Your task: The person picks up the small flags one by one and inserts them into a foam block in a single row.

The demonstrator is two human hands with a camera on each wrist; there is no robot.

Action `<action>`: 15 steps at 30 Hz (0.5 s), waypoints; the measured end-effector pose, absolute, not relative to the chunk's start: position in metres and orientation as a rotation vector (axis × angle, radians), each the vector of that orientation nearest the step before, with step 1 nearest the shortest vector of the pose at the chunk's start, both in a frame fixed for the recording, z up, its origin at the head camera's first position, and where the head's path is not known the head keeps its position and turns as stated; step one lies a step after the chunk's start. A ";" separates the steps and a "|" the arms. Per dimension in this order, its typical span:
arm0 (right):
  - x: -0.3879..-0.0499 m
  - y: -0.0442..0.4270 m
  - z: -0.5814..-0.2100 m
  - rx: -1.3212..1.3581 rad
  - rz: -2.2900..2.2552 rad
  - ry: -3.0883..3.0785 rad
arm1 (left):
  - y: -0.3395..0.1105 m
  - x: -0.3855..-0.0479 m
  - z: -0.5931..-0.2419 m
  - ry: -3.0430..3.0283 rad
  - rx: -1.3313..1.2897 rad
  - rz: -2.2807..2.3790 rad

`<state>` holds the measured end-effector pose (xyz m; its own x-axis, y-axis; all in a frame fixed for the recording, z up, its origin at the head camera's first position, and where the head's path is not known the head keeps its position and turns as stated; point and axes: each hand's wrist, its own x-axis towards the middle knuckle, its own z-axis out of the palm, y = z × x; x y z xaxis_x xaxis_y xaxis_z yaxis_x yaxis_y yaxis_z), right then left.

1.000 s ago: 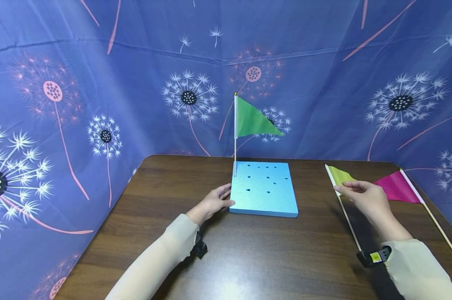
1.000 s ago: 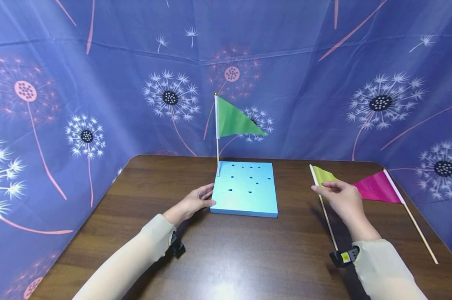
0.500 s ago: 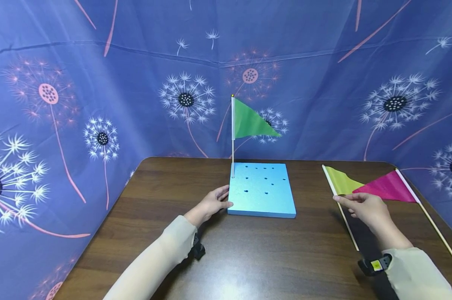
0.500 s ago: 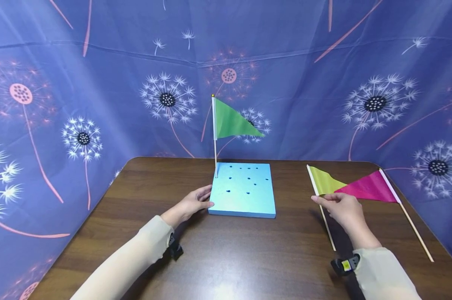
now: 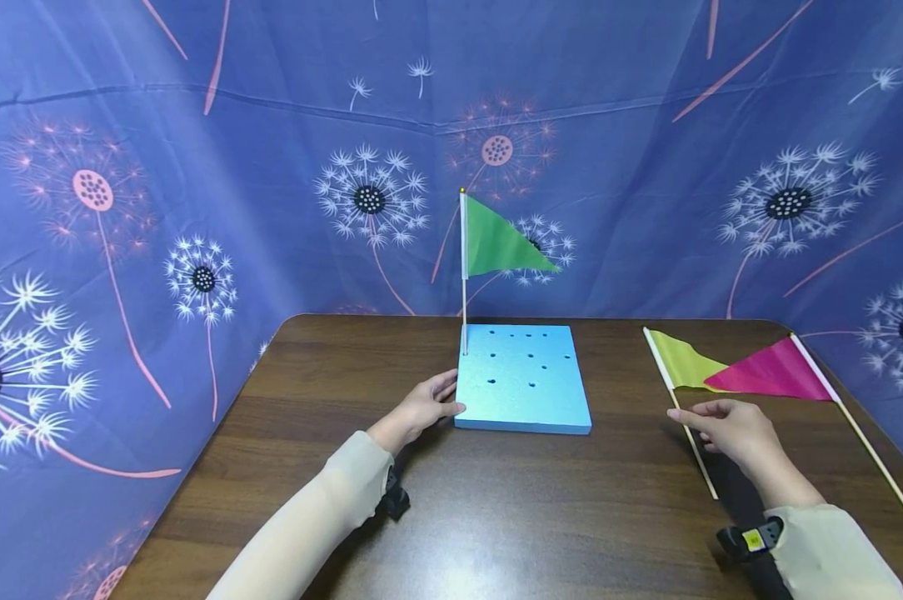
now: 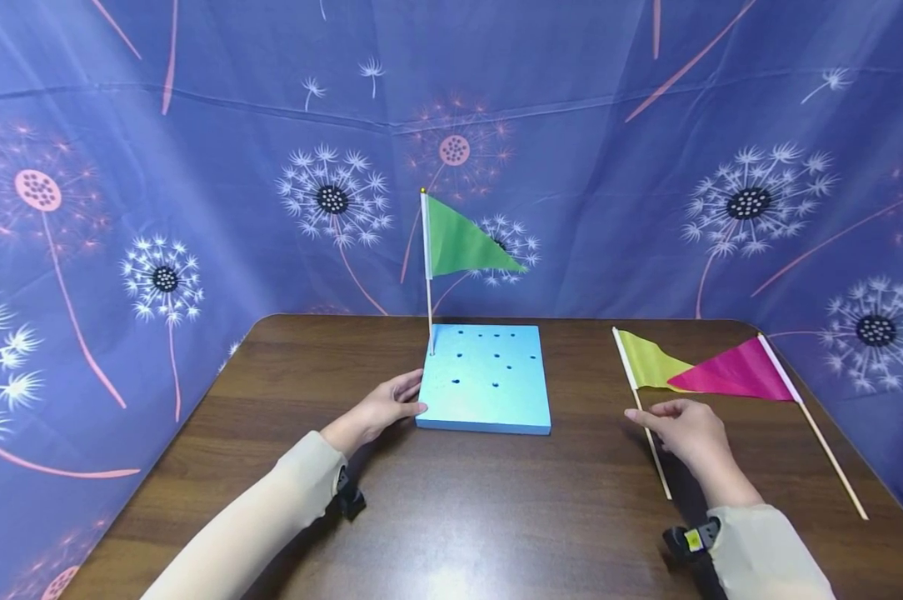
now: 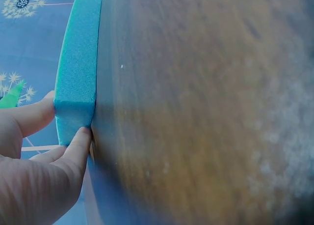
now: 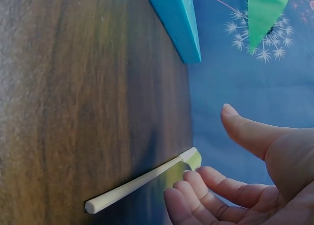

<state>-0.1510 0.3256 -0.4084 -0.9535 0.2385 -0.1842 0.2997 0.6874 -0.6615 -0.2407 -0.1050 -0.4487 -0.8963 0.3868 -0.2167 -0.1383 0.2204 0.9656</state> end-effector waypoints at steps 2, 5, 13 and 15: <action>-0.150 0.327 -0.410 0.460 -1.126 2.795 | -0.105 -0.241 -0.449 2.091 0.231 1.717; -0.150 0.328 -0.412 0.470 -1.138 2.774 | -0.105 -0.240 -0.449 2.094 0.228 1.714; -0.149 0.326 -0.417 0.499 -1.111 2.773 | -0.105 -0.240 -0.448 2.085 0.228 1.716; -0.148 0.325 -0.418 0.504 -1.077 2.790 | -0.105 -0.240 -0.448 2.085 0.228 1.722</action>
<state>-0.1484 0.3252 -0.4175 -0.9390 0.2664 -0.2174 0.3433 0.6934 -0.6335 -0.2403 -0.1049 -0.4482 -0.8961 0.3871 -0.2172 -0.1401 0.2176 0.9659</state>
